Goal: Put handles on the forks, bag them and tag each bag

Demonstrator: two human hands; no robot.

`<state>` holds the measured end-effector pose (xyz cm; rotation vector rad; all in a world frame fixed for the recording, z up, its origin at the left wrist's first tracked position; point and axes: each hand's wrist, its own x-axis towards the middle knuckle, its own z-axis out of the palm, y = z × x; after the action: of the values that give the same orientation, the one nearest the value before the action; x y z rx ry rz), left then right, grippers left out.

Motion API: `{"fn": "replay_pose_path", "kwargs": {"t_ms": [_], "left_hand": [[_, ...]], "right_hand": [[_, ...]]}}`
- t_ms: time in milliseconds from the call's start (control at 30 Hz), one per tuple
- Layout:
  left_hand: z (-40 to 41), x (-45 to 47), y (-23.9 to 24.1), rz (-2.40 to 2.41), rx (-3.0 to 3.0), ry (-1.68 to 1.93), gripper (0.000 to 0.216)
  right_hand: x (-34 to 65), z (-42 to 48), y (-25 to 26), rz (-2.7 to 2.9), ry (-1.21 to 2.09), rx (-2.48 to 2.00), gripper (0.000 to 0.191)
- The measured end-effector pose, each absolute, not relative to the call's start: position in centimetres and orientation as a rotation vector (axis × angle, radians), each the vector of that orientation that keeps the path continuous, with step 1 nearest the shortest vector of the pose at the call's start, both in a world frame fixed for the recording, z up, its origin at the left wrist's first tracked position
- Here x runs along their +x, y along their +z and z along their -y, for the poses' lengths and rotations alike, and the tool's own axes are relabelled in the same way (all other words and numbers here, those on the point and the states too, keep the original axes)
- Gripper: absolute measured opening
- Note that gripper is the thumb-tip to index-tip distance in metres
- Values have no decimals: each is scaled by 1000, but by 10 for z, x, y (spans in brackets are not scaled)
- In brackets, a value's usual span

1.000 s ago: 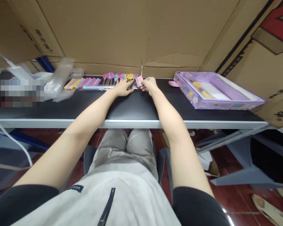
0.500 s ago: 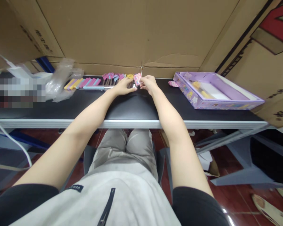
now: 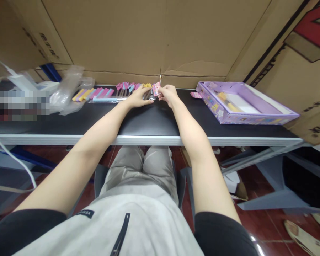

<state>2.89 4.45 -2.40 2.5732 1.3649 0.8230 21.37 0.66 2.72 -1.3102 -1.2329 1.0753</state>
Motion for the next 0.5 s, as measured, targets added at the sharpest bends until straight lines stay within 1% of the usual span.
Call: {"fn": "replay_pose_path", "kwargs": {"t_ms": [300, 500], "left_hand": [[-42, 27, -22, -1358, 2570, 835, 80], [-38, 27, -20, -1386, 2534, 844, 79]], "right_hand": [[214, -5, 27, 1259, 1107, -1313, 38], [214, -3, 28, 1261, 1117, -1363, 32]]}}
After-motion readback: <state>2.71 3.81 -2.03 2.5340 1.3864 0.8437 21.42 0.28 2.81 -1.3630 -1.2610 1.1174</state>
